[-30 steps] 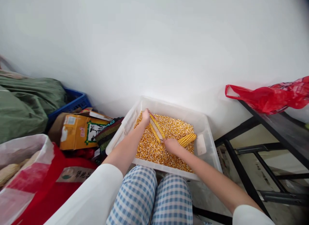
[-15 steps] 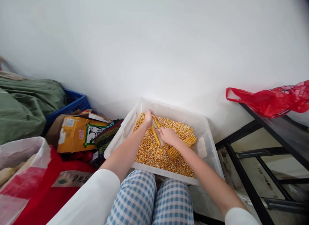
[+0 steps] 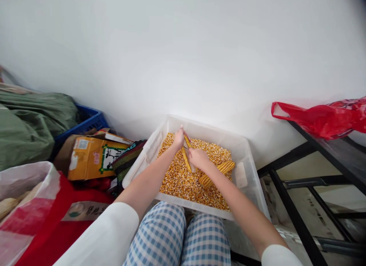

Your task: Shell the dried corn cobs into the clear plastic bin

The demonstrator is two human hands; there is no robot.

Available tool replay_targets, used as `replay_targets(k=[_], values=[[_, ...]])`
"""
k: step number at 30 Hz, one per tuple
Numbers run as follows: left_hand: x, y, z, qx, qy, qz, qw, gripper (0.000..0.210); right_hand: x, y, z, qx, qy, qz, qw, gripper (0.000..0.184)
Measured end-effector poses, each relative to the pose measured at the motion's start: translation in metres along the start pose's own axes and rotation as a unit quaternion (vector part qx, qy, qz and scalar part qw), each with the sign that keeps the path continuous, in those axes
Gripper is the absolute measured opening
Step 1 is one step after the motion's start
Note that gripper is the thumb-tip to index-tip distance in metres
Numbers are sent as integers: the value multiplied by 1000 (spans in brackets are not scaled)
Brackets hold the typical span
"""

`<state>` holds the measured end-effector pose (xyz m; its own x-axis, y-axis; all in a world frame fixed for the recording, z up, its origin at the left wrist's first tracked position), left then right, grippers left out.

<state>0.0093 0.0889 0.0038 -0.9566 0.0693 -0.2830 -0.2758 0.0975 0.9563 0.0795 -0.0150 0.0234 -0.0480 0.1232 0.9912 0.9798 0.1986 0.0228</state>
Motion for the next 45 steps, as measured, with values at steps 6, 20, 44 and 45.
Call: replay_targets(k=[6,20,44,45], values=[[8,-5,2,-12,30,3,999,59,-1,-10,4,26,20,-25,999,28],[10,-11,5,-1,50,-1,999,54,-75,14,-37,27,-100,-40,994,26],[-10,-5,-7,75,-42,-97,992,49,-20,23,-23,15,-3,66,998,48],[-11,-3,-8,79,-48,-94,991,49,-15,21,-18,5,14,64,998,47]])
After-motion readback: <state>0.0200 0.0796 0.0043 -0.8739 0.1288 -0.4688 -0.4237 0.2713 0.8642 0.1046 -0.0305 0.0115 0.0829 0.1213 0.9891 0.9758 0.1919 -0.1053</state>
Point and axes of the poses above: each hand's wrist, its own z-axis towards the middle knuckle, its own x-axis out of the back of the hand, y = z × x, the point moved 8 cm from there along z, towards the middle knuckle, and after that the axes turned 1 degree about x, right-handed, at the moved point
